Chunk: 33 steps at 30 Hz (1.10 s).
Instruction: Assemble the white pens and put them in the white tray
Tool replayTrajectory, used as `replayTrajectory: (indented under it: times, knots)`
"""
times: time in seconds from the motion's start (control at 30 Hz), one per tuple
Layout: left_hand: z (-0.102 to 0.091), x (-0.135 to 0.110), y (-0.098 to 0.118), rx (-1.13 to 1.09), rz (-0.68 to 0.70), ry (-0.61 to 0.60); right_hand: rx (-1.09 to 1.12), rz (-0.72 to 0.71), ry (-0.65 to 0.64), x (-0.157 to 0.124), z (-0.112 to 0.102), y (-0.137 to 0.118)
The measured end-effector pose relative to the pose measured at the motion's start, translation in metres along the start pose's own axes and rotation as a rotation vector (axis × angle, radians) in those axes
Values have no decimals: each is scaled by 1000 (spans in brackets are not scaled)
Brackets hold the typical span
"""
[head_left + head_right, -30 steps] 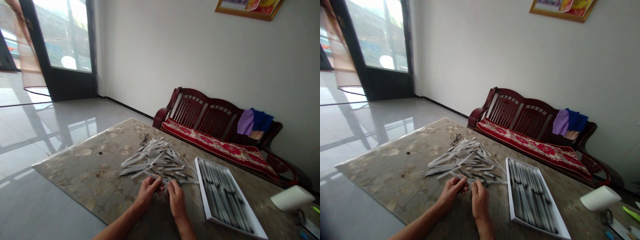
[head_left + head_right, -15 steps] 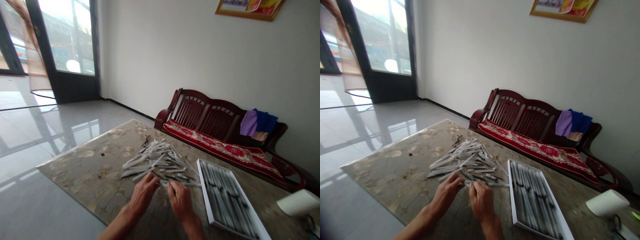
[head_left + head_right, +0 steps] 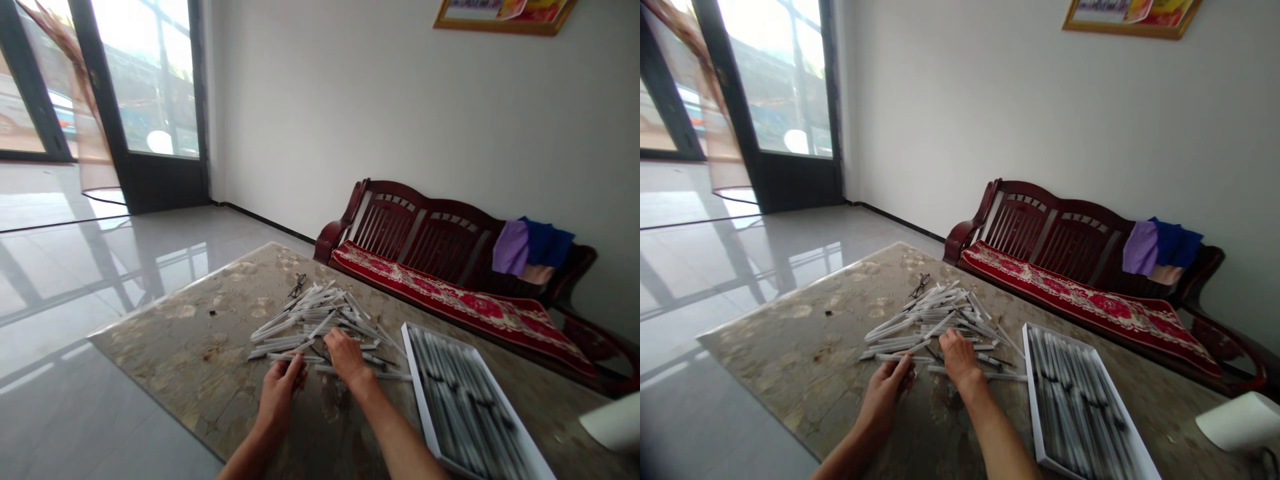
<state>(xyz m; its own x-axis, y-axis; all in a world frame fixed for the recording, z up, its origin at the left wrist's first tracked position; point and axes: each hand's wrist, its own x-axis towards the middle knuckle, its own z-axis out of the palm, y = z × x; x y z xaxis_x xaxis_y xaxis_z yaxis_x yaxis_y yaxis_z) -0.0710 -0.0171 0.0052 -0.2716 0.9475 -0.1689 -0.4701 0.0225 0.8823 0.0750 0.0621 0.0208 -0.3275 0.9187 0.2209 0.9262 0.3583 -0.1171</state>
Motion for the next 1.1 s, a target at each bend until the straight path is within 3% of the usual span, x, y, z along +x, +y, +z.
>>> replayTrajectory:
  times: [0.1,0.23,0.37,0.43,0.53,0.77,1.1]
  knots:
    - [8,-3,1,-185,-171,27,0,1,10,0,1,-1]
    - [17,-8,0,-259,-263,16,105,29,87,-15,-12,7]
    - [23,-11,-4,-309,-319,-16,772,292,312,-45,-27,15]
    - [27,-12,-6,-327,-338,-43,1098,443,366,-61,-32,14]
    - [36,-13,-7,-328,-359,-66,1347,566,396,-80,-37,9]
    - [55,-16,-8,-249,-321,-150,1392,605,399,-88,-46,5]
    - [56,-19,-7,-193,-299,-173,1278,594,476,-97,-40,10]
